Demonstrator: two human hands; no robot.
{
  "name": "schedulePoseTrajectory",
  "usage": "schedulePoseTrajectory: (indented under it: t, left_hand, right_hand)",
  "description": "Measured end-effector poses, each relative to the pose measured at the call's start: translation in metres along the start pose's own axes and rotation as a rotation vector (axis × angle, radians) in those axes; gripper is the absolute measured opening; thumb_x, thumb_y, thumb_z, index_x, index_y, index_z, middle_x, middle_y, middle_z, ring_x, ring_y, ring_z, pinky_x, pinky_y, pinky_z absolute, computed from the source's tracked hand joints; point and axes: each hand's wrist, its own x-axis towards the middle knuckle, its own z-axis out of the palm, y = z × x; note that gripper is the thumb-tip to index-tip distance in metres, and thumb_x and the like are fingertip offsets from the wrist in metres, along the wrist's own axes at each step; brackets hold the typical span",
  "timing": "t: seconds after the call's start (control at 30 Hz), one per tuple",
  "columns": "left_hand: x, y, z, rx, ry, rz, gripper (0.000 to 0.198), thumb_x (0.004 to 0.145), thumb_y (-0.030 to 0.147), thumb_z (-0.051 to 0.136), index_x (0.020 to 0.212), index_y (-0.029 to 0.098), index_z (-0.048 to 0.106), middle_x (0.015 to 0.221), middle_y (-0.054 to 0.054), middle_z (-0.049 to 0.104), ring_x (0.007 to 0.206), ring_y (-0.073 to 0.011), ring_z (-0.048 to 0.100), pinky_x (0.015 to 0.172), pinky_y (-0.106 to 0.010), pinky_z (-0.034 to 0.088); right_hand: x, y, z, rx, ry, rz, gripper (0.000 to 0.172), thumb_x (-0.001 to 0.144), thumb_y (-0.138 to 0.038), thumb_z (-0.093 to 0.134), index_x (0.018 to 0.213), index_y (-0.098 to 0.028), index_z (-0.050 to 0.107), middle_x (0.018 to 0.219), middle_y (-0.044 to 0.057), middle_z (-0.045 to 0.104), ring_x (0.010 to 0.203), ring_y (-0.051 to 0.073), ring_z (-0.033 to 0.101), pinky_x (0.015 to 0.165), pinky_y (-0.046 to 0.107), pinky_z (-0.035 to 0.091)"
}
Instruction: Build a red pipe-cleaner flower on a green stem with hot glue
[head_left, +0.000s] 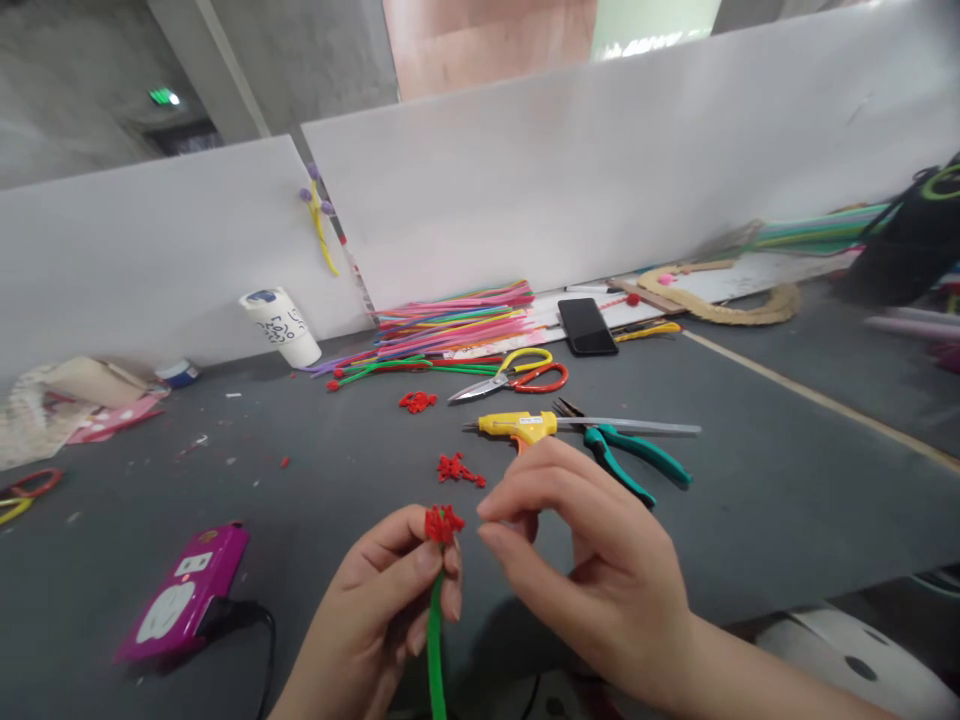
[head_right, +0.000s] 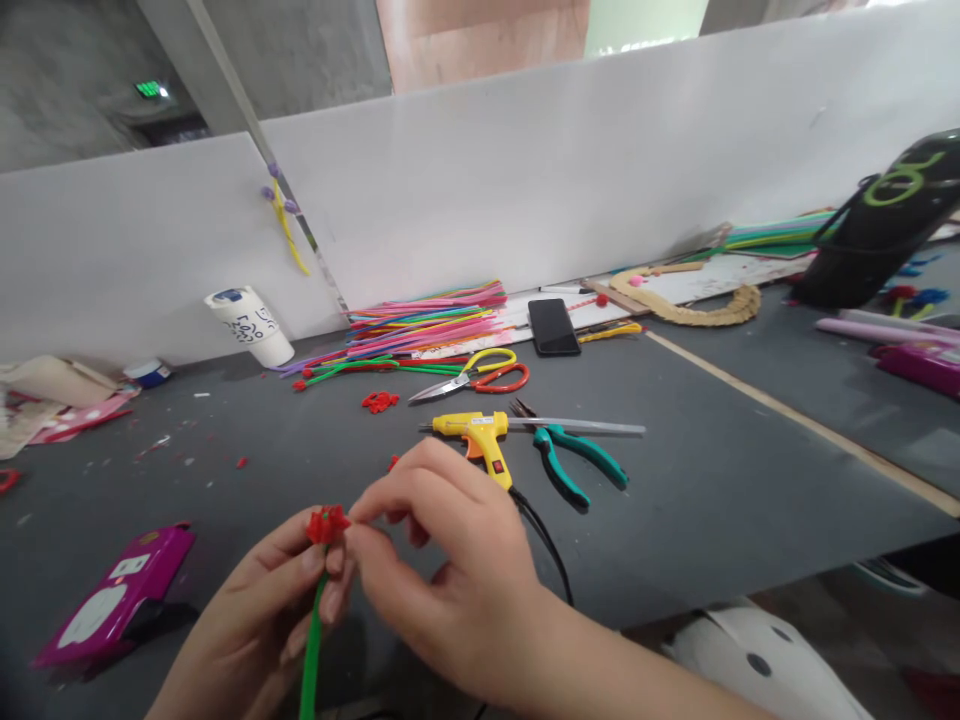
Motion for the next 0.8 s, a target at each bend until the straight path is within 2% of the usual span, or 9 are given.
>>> schedulePoseTrajectory:
  t: [0.1,0.3,0.5,0.57,0.7,0.8]
  left_hand:
    - [0.001,0.0,-0.001,0.068,-0.028,0.097,0.023,0.064,0.039,0.082,0.065,0.018,0.071,0.053,0.001,0.06,0.041,-0.0028,0.036,0.04,-0.013,0.03]
    - [-0.002,-0.004,0.002,0.135,-0.056,0.269,0.022,0.068,0.042,0.079,0.066,0.021,0.073,0.058,0.002,0.059,0.044,-0.0035,0.04,0.042,-0.013,0.03]
    - [-0.001,-0.007,-0.004,0.203,-0.167,0.419,0.017,0.076,0.039,0.072,0.072,0.023,0.075,0.063,0.001,0.058,0.046,-0.0051,0.041,0.043,-0.016,0.031]
    - [0.0,-0.007,-0.006,0.264,-0.142,0.492,0.018,0.078,0.04,0.07,0.073,0.023,0.075,0.063,0.001,0.055,0.048,-0.0065,0.041,0.044,-0.017,0.032]
    - [-0.002,-0.012,-0.004,0.351,-0.001,0.633,0.019,0.079,0.038,0.069,0.07,0.022,0.073,0.062,0.001,0.053,0.053,-0.009,0.043,0.046,-0.019,0.034]
    - [-0.005,-0.017,0.0,0.405,0.026,0.737,0.017,0.082,0.036,0.066,0.075,0.023,0.074,0.064,0.0,0.057,0.053,-0.0102,0.045,0.048,-0.02,0.035]
  right_hand:
    - [0.001,-0.002,0.001,0.009,-0.028,0.071,0.013,0.077,-0.005,0.058,0.076,-0.018,0.061,0.071,0.0,0.058,0.06,0.009,0.053,0.054,0.019,0.046]
    - [-0.002,-0.007,0.002,-0.017,-0.01,-0.04,0.01,0.076,-0.004,0.058,0.076,-0.012,0.064,0.071,0.003,0.059,0.063,0.009,0.054,0.06,0.018,0.047]
    - [-0.004,-0.012,0.003,0.033,-0.047,0.015,0.013,0.076,-0.004,0.055,0.071,-0.01,0.065,0.067,0.004,0.06,0.062,0.01,0.056,0.06,0.018,0.047]
    - [-0.004,-0.014,0.003,0.055,-0.05,0.043,0.012,0.075,-0.004,0.056,0.071,-0.01,0.066,0.067,0.004,0.06,0.061,0.009,0.056,0.059,0.017,0.047]
    - [-0.004,-0.013,0.005,0.072,-0.036,0.045,0.009,0.07,-0.003,0.061,0.074,-0.009,0.067,0.067,0.003,0.06,0.06,0.008,0.055,0.06,0.015,0.047]
    - [-0.006,-0.012,0.007,0.098,-0.029,0.039,0.008,0.07,-0.003,0.063,0.075,-0.009,0.067,0.068,0.003,0.06,0.061,0.008,0.055,0.06,0.014,0.047]
